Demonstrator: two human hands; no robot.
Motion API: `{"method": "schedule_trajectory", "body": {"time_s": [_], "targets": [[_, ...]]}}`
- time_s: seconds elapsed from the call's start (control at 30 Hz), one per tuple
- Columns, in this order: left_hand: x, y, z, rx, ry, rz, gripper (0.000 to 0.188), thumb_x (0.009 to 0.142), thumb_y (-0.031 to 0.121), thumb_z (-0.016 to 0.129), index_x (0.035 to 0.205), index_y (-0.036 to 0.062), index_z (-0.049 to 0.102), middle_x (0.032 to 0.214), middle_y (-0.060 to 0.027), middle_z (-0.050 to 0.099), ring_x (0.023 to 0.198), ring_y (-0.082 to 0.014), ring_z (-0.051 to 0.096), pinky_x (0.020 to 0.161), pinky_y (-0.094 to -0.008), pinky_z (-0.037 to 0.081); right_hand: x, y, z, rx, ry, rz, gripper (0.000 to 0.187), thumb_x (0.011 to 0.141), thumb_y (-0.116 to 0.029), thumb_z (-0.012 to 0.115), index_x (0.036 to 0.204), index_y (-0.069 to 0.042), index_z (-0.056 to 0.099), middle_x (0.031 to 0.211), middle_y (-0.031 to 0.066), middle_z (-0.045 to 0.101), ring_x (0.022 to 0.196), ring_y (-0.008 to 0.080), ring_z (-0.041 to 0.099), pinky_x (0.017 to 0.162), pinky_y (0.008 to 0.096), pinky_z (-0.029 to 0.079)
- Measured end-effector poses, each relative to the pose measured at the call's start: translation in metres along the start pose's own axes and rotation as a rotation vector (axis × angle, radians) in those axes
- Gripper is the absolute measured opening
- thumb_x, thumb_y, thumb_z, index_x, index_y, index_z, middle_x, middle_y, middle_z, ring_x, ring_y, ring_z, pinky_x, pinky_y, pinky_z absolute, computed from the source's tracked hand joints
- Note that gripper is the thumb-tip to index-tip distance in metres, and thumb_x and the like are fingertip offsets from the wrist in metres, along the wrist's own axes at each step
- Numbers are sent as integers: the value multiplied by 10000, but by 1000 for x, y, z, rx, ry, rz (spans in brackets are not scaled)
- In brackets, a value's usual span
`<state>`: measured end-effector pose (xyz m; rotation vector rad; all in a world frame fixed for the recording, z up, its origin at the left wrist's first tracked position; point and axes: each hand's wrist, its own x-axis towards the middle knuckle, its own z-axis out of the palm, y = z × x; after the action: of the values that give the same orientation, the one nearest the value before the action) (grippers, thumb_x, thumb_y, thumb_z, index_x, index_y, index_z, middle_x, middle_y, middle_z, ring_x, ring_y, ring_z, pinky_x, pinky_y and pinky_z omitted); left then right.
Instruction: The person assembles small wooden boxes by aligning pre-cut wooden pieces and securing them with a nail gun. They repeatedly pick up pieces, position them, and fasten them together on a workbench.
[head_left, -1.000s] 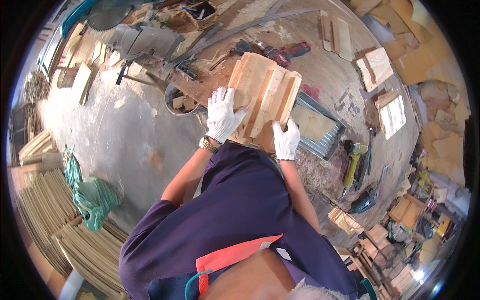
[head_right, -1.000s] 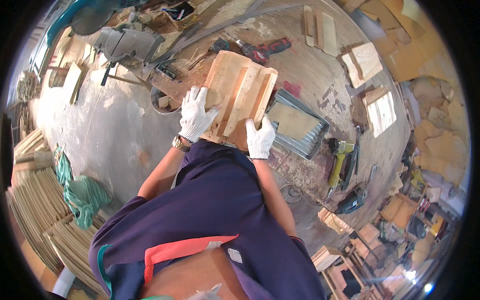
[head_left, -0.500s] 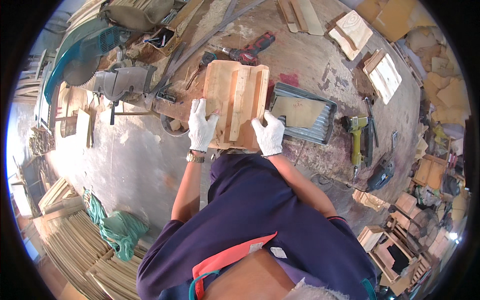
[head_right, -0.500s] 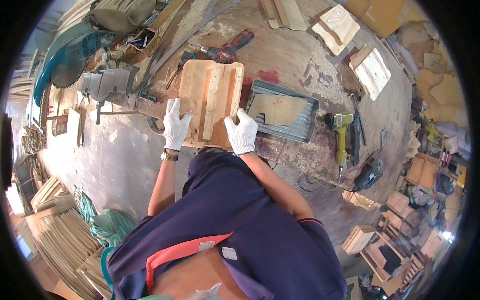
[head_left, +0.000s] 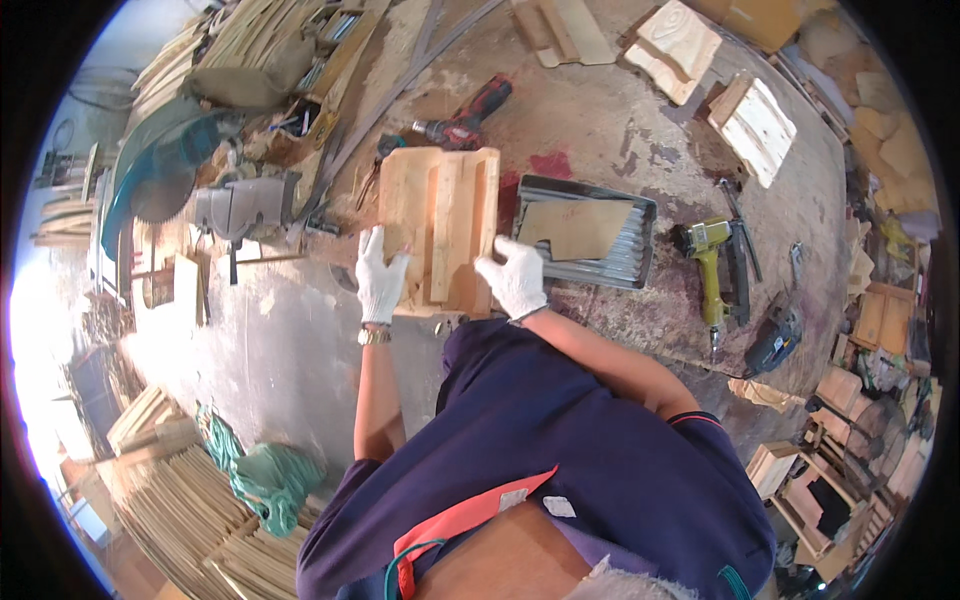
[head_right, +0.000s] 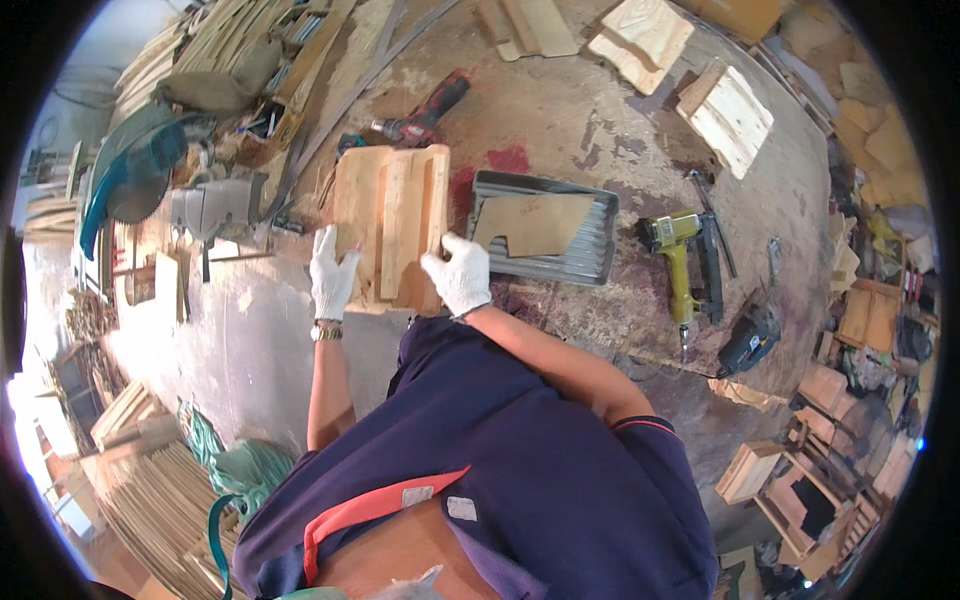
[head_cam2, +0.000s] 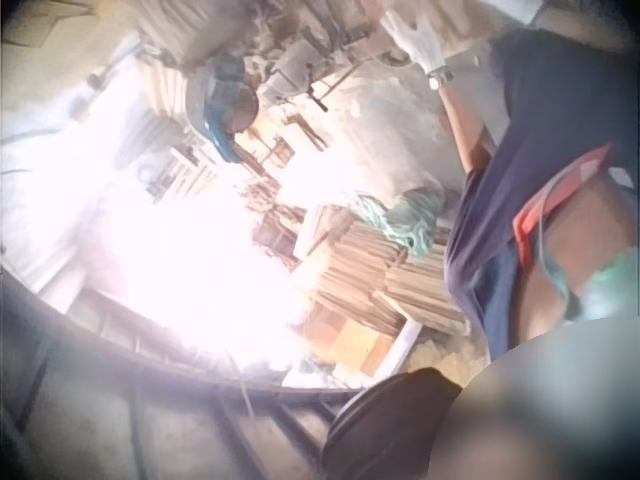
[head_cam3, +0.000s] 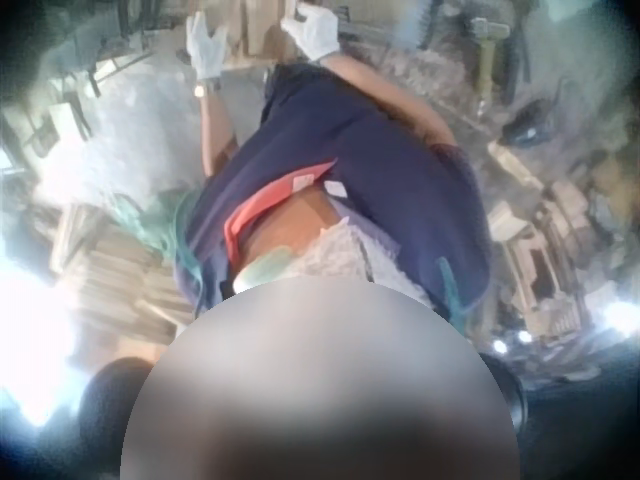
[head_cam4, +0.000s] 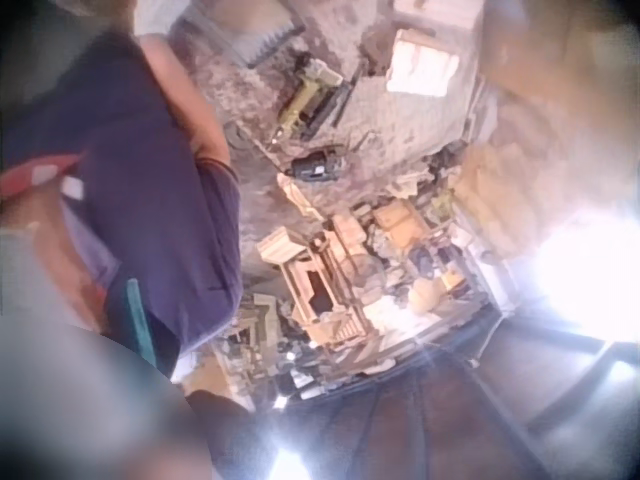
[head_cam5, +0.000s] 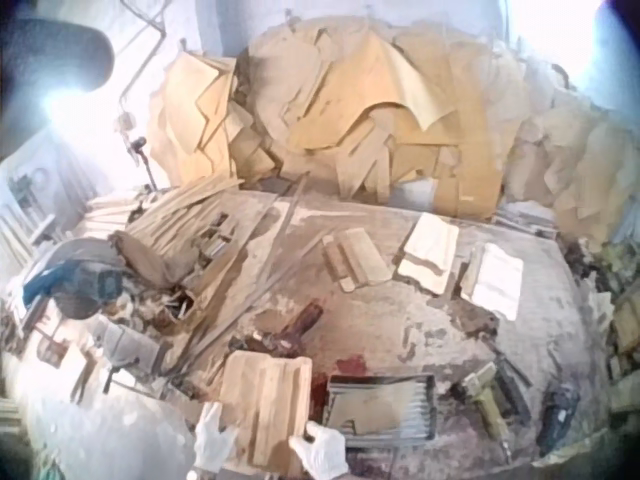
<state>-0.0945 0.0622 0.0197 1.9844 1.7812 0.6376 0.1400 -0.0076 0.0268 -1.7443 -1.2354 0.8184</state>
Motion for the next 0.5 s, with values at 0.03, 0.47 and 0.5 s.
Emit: {"method": "schedule_trajectory", "body": {"time_s": [0.03,0.47,0.5], "targets": [[2,-1,0,-34,-15,8,538,820,108,723,1295,-76,549,1323,-240,558,1241,-400,521,1063,-415,408,2,1,0,17,19,-4,322,745,-284,735,726,12,610,684,267,602,678,444,620,606,469,474],[5,-23,2,-131,-108,-192,630,867,117,736,1399,-88,468,1491,-252,445,1387,-307,434,1120,-370,357,11,21,1,30,-76,5,342,743,-312,731,835,16,702,863,273,676,857,432,658,785,490,516],[5,-23,3,-100,-113,-161,645,870,120,736,1411,-90,453,1506,-256,425,1402,-311,417,1129,-370,347,15,22,-5,50,-94,42,340,749,-318,726,828,12,704,859,275,675,856,432,660,776,497,512]]}}
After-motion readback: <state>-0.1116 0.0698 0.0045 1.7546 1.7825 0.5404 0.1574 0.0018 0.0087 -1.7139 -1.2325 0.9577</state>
